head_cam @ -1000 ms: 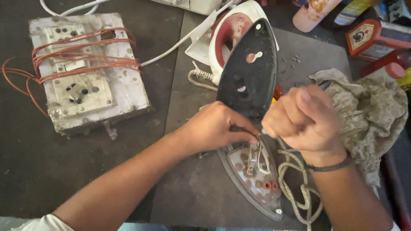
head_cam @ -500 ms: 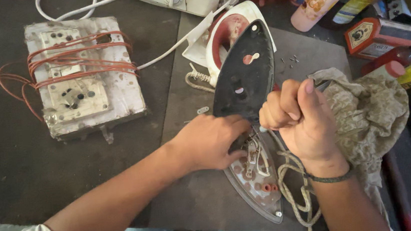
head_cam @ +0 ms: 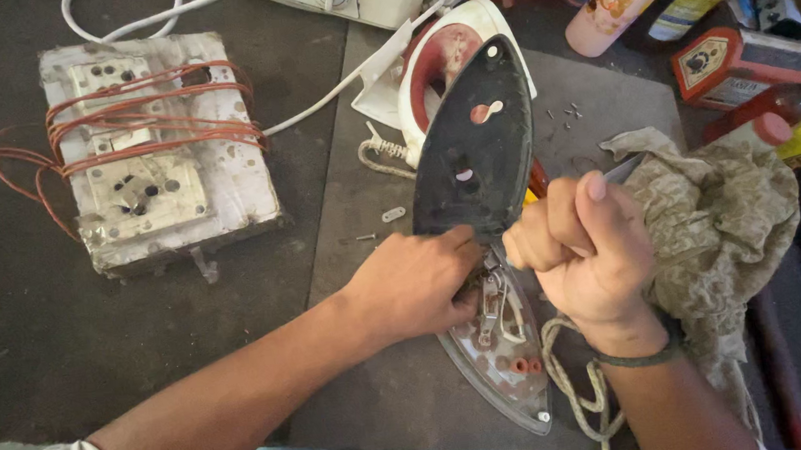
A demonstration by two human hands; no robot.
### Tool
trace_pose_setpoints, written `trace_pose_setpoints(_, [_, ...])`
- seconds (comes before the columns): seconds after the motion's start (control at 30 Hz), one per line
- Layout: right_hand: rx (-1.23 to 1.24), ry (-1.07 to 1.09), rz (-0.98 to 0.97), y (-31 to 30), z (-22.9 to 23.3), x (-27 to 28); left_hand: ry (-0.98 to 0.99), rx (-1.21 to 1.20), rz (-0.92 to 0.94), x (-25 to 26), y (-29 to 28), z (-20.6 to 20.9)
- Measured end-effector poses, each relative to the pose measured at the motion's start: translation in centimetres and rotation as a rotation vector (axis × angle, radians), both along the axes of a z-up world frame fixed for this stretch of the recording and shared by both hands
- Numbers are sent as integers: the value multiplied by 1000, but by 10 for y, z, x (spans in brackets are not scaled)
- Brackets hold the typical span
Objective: The person uses a green-handled screwdriver to tighten screws on the internal components of a disassembled electric iron. They briefly wipe the iron's interior with a cloth and continue adjusting screws throughout the clip.
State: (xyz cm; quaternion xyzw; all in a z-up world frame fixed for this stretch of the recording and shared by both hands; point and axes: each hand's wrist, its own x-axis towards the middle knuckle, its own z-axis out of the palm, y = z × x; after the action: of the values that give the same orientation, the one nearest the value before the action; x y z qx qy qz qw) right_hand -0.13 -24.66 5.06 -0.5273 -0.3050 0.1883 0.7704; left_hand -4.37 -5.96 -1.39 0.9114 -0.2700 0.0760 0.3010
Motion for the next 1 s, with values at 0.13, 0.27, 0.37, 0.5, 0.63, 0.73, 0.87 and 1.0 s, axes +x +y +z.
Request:
trace_pose_setpoints(0.13, [22,-19,-20,0,1,-1,-3,-33,-7,1,-2,-6])
trace_pose_setpoints(0.27, [38,-38,58,1,3,0,-16,-82,-7,1,-3,-11])
trace_pose_setpoints(0.37, [42,-21,109,2,7,4,-13,-118,-1,1,-4,-12])
trace_pose_setpoints(0.5, [36,-50,199,4,10,10,6,-126,13,1,-5,-13])
trace_pose_setpoints(0.63, [79,-80,344,3,10,20,30,-136,27,0,-6,-12])
trace_pose_setpoints(0.73, [81,-42,364,0,7,22,44,-153,32,-2,-6,-10])
trace_pose_setpoints(0.87, [-17,35,215,2,8,13,33,-156,24,0,-5,-8])
trace_pose_setpoints(1.0, [-157,-34,42,9,15,-9,44,-167,27,-2,-4,-11])
